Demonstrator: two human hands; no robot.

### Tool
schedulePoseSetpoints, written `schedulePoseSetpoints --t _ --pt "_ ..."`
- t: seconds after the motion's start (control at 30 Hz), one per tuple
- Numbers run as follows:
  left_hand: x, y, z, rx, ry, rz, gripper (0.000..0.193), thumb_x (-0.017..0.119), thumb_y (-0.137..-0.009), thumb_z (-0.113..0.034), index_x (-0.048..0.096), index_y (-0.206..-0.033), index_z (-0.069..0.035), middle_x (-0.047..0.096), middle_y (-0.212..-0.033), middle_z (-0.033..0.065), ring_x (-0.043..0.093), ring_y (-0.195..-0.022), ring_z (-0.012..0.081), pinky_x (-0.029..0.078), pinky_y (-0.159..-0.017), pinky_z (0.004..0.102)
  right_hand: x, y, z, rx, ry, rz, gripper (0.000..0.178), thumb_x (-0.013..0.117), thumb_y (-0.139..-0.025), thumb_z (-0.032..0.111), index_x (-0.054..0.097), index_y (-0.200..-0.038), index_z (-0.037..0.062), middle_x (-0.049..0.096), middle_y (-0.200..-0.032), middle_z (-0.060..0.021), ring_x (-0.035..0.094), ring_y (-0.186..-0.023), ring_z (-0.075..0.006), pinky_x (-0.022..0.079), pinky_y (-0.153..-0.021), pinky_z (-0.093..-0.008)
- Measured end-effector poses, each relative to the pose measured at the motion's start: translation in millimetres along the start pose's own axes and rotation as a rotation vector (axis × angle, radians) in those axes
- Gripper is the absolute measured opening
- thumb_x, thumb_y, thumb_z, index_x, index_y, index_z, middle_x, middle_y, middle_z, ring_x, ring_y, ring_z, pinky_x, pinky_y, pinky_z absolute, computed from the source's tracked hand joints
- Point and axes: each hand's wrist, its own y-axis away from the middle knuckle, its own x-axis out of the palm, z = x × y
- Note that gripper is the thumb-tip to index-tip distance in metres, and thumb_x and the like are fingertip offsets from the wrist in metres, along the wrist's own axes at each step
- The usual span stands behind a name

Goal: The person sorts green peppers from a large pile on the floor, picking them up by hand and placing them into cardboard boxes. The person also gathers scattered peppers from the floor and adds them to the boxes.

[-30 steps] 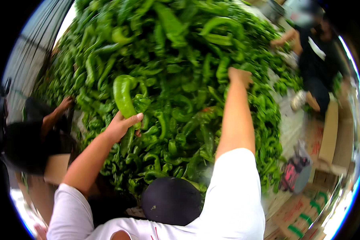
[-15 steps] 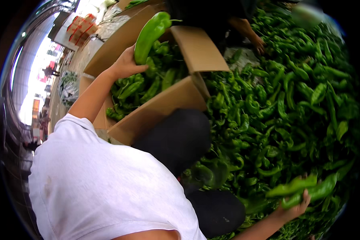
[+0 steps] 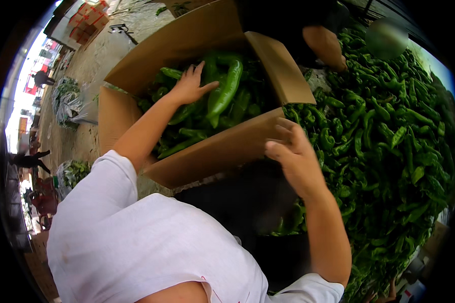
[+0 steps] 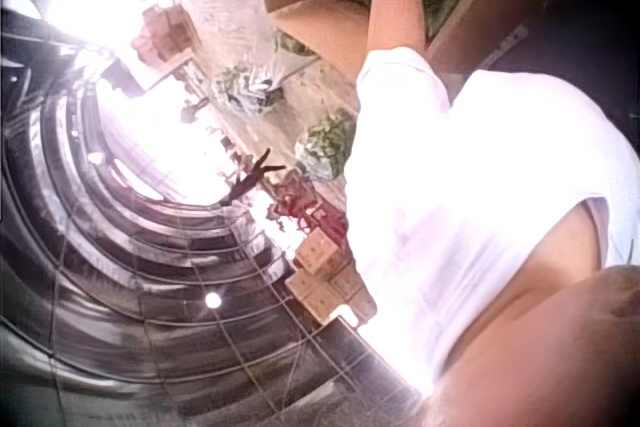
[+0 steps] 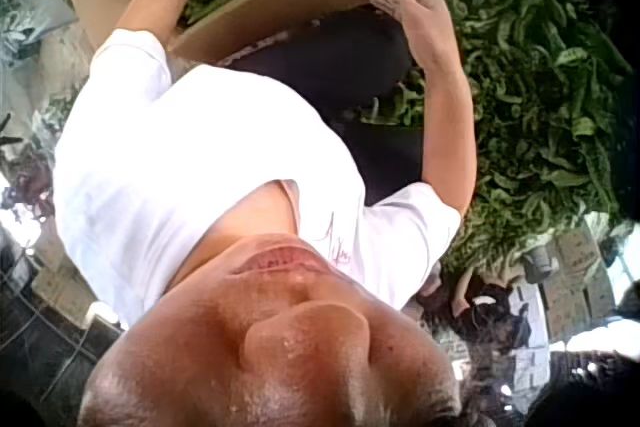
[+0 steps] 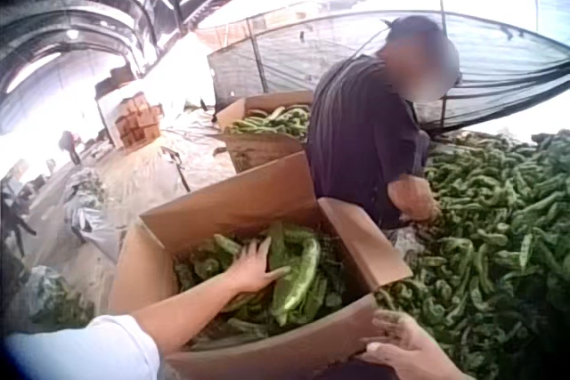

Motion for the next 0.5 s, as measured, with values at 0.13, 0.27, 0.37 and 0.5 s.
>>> schedulePoseSetpoints --t 0.13,0.27,0.37,0.5 --pt "57.4 -38.1 -39.3 -0.072 -0.033 0.134 0.088 0.066 -0.074 -0.052 0.032 -0.142 -0.010 0.010 -0.150 0.0244 0.029 -0.132 0.0438 0.033 -0.105 0.0497 -64.4 51.9 -4.4 0.043 0.056 -0.385 0.049 0.058 -0.086 0.020 0.045 -0.130 0.0013 0.048 -0.129 -0.0159 0.053 -0.110 -0.0240 0.044 -0.092 -0.0367" --pt "50.4 -32.3 -43.2 0.307 -0.012 0.185 0.070 0.070 -0.073 -0.037 0.045 -0.136 -0.021 0.006 -0.152 0.0205 0.044 -0.123 0.0410 0.041 -0.100 0.0445 -126.5 125.8 -44.8 0.080 -0.064 -0.633 0.044 0.056 -0.089 0.019 0.046 -0.129 0.0020 0.050 -0.126 -0.0122 0.055 -0.106 -0.0224 0.044 -0.091 -0.0365" --pt "17.5 -24.5 -30.3 0.222 -0.042 0.261 0.065 0.069 -0.075 -0.032 0.046 -0.135 -0.026 0.009 -0.152 0.0206 0.047 -0.121 0.0369 0.044 -0.097 0.0435 -154.6 176.6 -79.2 0.037 -0.144 -0.822 0.043 0.057 -0.090 0.019 0.047 -0.128 0.0002 0.051 -0.125 -0.0128 0.056 -0.102 -0.0207 0.046 -0.088 -0.0341" --pt "36.3 7.5 -10.0 0.350 -0.063 0.348 0.060 0.071 -0.075 -0.033 0.051 -0.131 -0.018 0.026 -0.147 0.0162 0.042 -0.126 0.0338 0.040 -0.101 0.0403 -197.9 231.8 -133.8 0.004 -0.252 -0.945 0.046 0.058 -0.091 0.022 0.046 -0.130 0.0008 0.051 -0.125 -0.0142 0.055 -0.107 -0.0241 0.047 -0.087 -0.0348"
